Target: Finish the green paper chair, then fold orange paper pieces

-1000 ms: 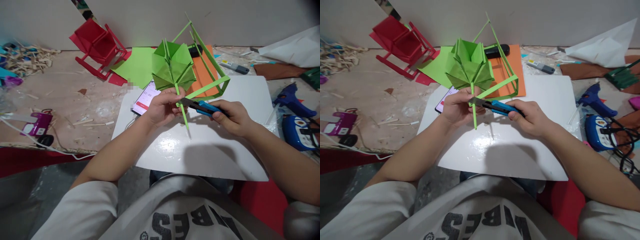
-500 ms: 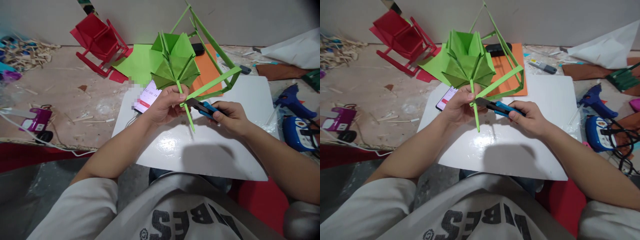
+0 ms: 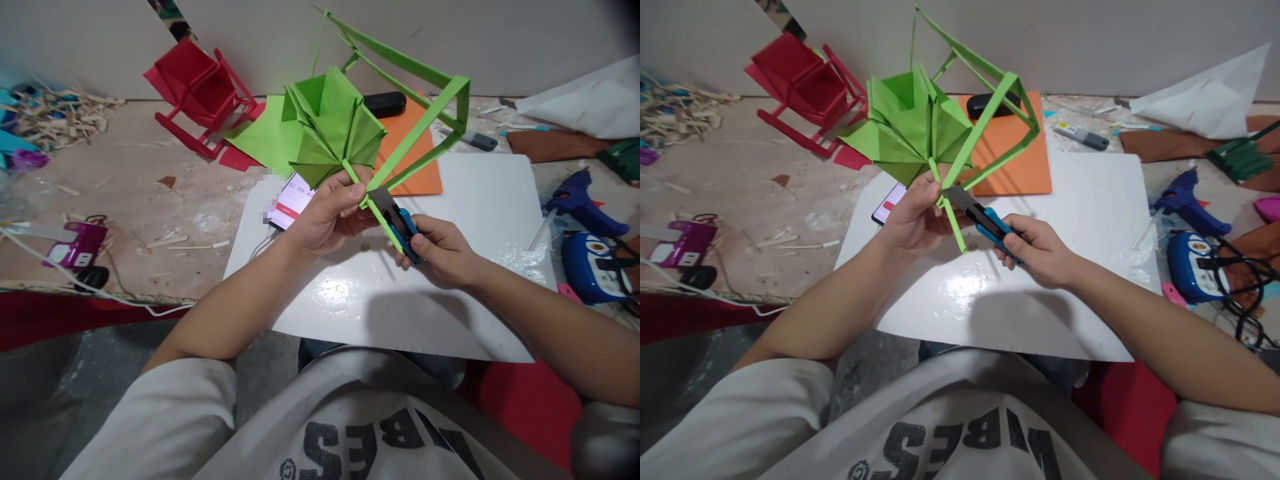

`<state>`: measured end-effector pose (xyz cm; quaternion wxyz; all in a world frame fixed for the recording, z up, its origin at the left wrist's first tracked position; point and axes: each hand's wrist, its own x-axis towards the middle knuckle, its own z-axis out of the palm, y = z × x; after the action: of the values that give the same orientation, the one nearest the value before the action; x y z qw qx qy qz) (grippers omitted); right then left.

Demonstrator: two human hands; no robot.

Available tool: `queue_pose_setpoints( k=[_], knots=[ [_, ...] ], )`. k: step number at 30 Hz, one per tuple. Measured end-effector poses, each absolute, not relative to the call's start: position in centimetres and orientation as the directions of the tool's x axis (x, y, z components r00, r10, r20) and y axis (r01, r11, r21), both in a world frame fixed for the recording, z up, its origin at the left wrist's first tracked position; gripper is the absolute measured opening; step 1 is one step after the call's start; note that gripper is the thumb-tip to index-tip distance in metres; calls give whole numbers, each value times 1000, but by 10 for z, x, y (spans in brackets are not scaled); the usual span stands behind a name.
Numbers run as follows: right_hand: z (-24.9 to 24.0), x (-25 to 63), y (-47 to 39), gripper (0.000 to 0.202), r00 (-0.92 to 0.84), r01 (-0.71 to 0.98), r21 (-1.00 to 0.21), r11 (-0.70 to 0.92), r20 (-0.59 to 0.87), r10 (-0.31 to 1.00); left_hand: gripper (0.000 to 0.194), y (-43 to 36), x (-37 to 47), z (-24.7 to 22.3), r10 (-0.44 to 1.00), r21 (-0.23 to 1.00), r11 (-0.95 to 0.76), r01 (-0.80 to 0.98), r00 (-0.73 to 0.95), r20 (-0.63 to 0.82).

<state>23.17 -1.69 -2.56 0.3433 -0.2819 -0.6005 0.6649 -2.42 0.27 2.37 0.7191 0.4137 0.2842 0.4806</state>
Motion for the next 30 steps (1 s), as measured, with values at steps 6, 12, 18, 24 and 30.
queue_pose_setpoints(
  k=[6, 12, 18, 24, 30],
  knots=[
    [-27, 228, -21, 49, -599, -93, -995, 24, 75, 797, 76, 5, -24, 11, 928, 817, 199, -541, 372, 20],
    [-28, 228, -19, 45, -632, -70, -989, 128, 143, 762, 73, 4, -23, 13, 925, 820, 190, -539, 378, 34],
    [-31, 226, -21, 46, -635, -107, -986, 129, 167, 754, 72, 1, -20, 14, 922, 791, 182, -584, 381, 69],
    [-29, 225, -25, 46, -631, -116, -986, 120, 167, 758, 67, -2, -18, 12, 927, 788, 176, -590, 368, 69],
    [-26, 225, -28, 44, -627, -110, -984, 137, 176, 759, 68, -2, -15, 8, 920, 791, 219, -571, 392, 28]
  ],
)
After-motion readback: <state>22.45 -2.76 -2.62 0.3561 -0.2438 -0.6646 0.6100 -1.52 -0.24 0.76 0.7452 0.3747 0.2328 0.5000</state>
